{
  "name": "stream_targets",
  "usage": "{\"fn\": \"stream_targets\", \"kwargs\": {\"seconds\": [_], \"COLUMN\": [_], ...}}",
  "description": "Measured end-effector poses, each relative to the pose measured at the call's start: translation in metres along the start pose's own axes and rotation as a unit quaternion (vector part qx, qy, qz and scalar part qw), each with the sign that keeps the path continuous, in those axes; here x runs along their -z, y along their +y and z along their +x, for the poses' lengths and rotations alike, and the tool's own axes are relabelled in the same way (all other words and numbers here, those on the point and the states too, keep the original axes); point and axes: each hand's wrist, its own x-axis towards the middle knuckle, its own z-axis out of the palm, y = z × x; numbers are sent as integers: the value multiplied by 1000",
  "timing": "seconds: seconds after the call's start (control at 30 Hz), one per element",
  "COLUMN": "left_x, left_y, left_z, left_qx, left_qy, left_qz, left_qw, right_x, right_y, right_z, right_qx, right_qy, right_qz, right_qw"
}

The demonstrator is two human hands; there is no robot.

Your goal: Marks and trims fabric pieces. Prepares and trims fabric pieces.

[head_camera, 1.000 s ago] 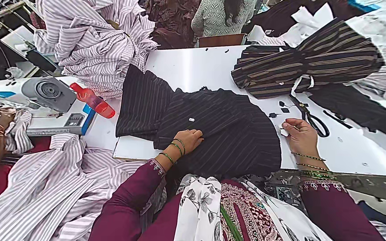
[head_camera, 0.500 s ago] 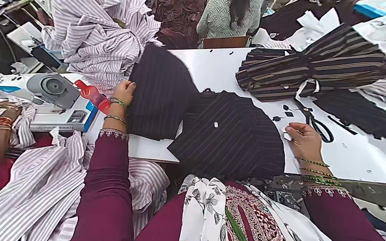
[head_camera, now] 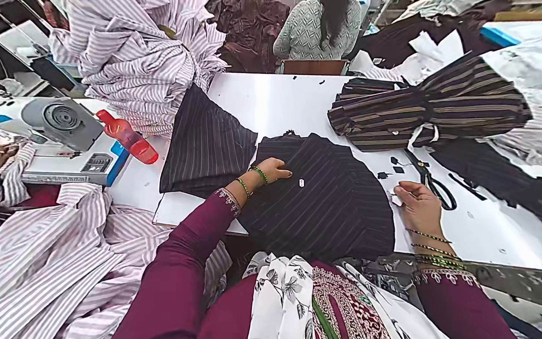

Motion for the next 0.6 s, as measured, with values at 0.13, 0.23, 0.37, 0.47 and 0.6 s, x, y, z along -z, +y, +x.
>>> {"fn": "stream_targets", "kwargs": {"seconds": [0.13,0.23,0.37,0.47,0.6], "left_x": [59,137,220,238,240], "left_y": [51,77,71,15,-97], "left_z": [-56,-98,-136,-146,-125], "left_qx": [-250,-433,-502,-372,-32], "left_qy": [65,200,300,355,307], "left_qz": [2,138,199,201,193], "left_qw": [966,868,786,834,931], "right_x": [2,3,3,3,3], "right_y": [1,5,5,5,5], "right_z": [1,1,2,3,3], "right_qx": [4,7,8,6,1], "right_qy": [-1,-7,4,4,-1], "right_qz": [27,39,60,63,60], "right_qw": [1000,999,998,998,998]}}
